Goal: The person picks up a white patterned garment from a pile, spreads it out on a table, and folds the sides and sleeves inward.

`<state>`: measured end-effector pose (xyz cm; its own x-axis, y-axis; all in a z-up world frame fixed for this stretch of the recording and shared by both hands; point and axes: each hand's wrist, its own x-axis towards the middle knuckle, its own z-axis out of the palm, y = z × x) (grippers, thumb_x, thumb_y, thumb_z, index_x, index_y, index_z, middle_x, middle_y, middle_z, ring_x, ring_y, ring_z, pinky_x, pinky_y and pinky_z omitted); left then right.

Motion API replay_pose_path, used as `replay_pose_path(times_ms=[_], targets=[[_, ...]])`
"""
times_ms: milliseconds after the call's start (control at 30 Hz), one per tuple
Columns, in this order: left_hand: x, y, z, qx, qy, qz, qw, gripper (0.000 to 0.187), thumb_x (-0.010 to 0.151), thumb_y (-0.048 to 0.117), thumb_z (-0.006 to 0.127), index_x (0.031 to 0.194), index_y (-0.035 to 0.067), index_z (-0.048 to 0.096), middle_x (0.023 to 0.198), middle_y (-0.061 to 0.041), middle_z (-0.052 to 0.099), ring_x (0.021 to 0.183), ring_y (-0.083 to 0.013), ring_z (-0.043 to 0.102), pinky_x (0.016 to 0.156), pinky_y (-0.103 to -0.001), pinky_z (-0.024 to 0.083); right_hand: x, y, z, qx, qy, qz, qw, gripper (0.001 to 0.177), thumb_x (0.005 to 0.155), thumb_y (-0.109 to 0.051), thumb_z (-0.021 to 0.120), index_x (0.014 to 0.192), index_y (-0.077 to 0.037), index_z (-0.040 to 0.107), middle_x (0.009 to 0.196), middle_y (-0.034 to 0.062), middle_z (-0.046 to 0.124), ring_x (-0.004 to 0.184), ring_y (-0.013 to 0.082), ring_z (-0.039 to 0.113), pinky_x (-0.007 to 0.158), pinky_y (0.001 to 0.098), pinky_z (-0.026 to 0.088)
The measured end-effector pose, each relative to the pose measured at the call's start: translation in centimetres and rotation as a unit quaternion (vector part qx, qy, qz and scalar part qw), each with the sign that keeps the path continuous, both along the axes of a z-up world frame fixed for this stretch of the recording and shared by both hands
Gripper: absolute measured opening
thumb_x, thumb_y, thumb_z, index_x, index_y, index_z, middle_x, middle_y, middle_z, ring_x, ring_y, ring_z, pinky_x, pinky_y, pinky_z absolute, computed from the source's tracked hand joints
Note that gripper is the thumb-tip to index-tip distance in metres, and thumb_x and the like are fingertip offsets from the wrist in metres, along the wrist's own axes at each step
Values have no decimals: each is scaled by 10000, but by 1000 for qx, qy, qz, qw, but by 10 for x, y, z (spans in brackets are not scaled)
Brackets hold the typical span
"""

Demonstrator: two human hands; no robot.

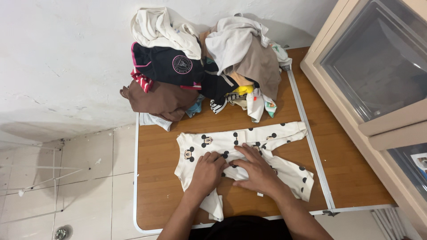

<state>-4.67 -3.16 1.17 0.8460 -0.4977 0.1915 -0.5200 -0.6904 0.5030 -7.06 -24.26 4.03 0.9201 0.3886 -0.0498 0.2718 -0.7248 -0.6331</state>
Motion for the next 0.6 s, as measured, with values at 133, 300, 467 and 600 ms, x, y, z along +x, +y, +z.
replay_pose_path(times_ms=[133, 300, 467, 600], targets=[[-4, -3, 7, 9, -4, 4, 1000, 130, 940, 230, 701, 948, 99, 698, 1009, -67, 660, 975, -292, 613, 833, -438, 475, 3, -2, -15, -20, -20, -15, 999, 332, 723, -15, 766, 1045, -83, 732, 1512, 64, 472, 1473, 334, 331, 1187, 469, 315], [-6, 4, 34, -9, 22, -36, 999, 396, 745, 336, 812, 994, 60, 677, 1076, -143, 622, 1026, -366, 573, 839, -490, 444, 4, -2, -30, -2, -107, -29, 994, 407, 690, 182, 596, 987, -64, 725, 1452, 89, 570, 1429, 352, 429, 1177, 454, 367], [-8, 11, 19, 54, 60, -30, 996, 321, 750, 80, 706, 1069, 108, 688, 1147, -112, 626, 1110, -342, 572, 919, -467, 452, 4, -8, -29, 32, -137, -42, 989, 429, 713, 199, 562, 999, -69, 735, 1434, 67, 602, 1402, 329, 492, 1159, 412, 403], [-12, 18, 9, 77, 45, 1, 996, 394, 766, -38, 623, 1128, 108, 680, 1154, -107, 635, 1104, -333, 587, 942, -440, 471, -3, -14, -8, 24, -75, -63, 995, 520, 672, 230, 525, 1024, -78, 753, 1451, 85, 587, 1332, 321, 541, 1098, 398, 437]])
